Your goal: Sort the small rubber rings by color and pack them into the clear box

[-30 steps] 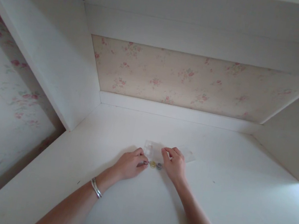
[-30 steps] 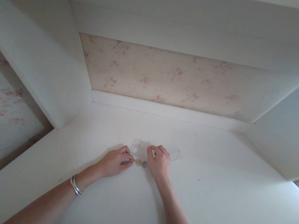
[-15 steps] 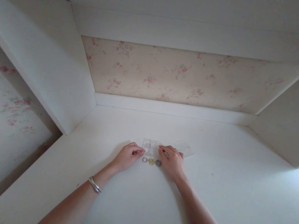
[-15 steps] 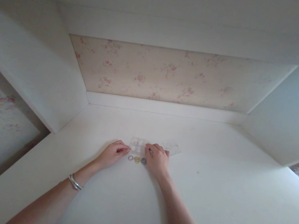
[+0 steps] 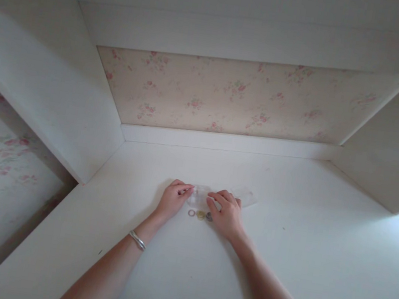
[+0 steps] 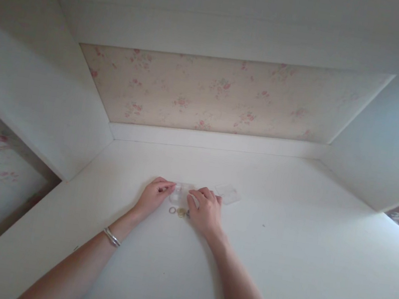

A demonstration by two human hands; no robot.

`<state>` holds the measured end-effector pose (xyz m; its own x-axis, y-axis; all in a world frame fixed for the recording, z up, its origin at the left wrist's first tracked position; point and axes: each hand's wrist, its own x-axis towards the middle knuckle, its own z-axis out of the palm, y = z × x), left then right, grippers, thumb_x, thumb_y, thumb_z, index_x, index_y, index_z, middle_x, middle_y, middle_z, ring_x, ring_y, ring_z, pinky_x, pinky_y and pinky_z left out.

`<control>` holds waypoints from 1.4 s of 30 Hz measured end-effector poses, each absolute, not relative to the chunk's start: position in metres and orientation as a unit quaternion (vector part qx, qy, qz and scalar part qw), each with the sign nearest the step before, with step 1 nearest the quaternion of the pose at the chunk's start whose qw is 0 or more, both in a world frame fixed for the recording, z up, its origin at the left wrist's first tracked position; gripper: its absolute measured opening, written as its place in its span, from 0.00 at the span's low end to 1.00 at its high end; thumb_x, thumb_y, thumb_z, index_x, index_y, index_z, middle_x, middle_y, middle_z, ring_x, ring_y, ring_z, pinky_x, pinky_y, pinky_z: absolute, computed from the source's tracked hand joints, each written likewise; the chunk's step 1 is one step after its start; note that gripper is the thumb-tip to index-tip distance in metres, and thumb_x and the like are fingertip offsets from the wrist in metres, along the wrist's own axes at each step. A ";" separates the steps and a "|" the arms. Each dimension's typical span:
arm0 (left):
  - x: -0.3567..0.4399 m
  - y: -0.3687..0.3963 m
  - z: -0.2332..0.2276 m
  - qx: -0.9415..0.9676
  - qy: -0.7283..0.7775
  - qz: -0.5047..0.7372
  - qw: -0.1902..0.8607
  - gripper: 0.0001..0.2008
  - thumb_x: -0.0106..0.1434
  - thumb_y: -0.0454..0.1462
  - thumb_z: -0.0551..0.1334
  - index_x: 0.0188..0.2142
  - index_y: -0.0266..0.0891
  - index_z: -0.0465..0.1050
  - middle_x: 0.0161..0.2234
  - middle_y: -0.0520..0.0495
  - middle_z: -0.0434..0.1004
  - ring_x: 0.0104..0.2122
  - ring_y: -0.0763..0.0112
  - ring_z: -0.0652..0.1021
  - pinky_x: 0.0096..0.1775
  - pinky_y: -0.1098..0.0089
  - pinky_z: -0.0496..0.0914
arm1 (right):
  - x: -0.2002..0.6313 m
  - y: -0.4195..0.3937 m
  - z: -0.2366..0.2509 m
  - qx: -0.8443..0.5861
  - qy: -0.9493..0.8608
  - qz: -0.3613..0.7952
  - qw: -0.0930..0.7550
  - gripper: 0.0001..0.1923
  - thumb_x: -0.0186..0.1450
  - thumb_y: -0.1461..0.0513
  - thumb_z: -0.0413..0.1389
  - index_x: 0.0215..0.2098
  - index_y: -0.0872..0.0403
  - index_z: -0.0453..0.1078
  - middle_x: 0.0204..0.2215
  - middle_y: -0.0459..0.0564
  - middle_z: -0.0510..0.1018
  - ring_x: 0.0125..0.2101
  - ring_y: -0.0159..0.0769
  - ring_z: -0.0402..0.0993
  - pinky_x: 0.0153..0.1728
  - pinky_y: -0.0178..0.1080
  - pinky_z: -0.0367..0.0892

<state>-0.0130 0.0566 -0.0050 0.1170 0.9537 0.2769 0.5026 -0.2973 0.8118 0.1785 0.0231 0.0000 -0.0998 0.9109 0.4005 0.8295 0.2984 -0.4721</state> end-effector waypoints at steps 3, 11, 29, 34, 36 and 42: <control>-0.009 0.063 -0.009 0.707 0.531 0.391 0.256 0.13 0.62 0.43 0.57 0.41 0.41 0.77 0.35 0.47 0.72 0.33 0.72 0.72 0.37 0.71 0.68 | 0.174 0.015 0.005 -0.534 -0.787 0.058 0.304 0.09 0.63 0.58 0.53 0.35 0.46 0.75 0.32 0.47 0.75 0.35 0.34 0.66 0.39 0.39 0.51; -0.010 0.063 -0.009 0.715 0.531 0.380 0.252 0.14 0.63 0.41 0.55 0.43 0.41 0.75 0.37 0.47 0.72 0.35 0.72 0.73 0.41 0.70 0.67 | 0.156 -0.001 0.014 -0.461 -0.854 0.031 0.237 0.10 0.64 0.60 0.51 0.32 0.48 0.76 0.29 0.47 0.72 0.33 0.33 0.63 0.38 0.40 0.48; -0.035 0.032 0.005 0.758 0.494 0.294 0.307 0.08 0.59 0.38 0.58 0.35 0.39 0.74 0.29 0.51 0.68 0.28 0.73 0.68 0.31 0.73 0.63 | 0.164 0.018 0.003 -0.546 -0.752 0.086 0.358 0.12 0.66 0.57 0.49 0.37 0.47 0.75 0.30 0.46 0.71 0.33 0.32 0.67 0.37 0.37 0.55; -0.033 0.023 0.009 0.802 0.447 0.255 0.303 0.07 0.58 0.37 0.59 0.34 0.41 0.76 0.31 0.50 0.69 0.28 0.75 0.69 0.31 0.75 0.63 | 0.165 0.033 0.006 -0.573 -0.732 0.096 0.356 0.12 0.65 0.55 0.50 0.37 0.46 0.75 0.31 0.46 0.71 0.35 0.34 0.68 0.36 0.37 0.57; -0.033 0.021 0.009 0.812 0.438 0.247 0.297 0.07 0.58 0.37 0.60 0.35 0.42 0.76 0.33 0.50 0.69 0.29 0.74 0.70 0.32 0.75 0.64 | 0.160 0.037 0.007 -0.573 -0.740 0.089 0.342 0.11 0.65 0.55 0.50 0.37 0.45 0.75 0.32 0.46 0.71 0.36 0.34 0.68 0.37 0.38 0.56; -0.033 0.019 0.006 0.821 0.452 0.221 0.269 0.08 0.57 0.40 0.62 0.35 0.44 0.77 0.34 0.50 0.70 0.32 0.72 0.72 0.36 0.74 0.65 | 0.150 0.055 0.012 -0.572 -0.758 0.103 0.298 0.10 0.64 0.56 0.51 0.35 0.44 0.76 0.32 0.46 0.72 0.35 0.33 0.69 0.37 0.37 0.57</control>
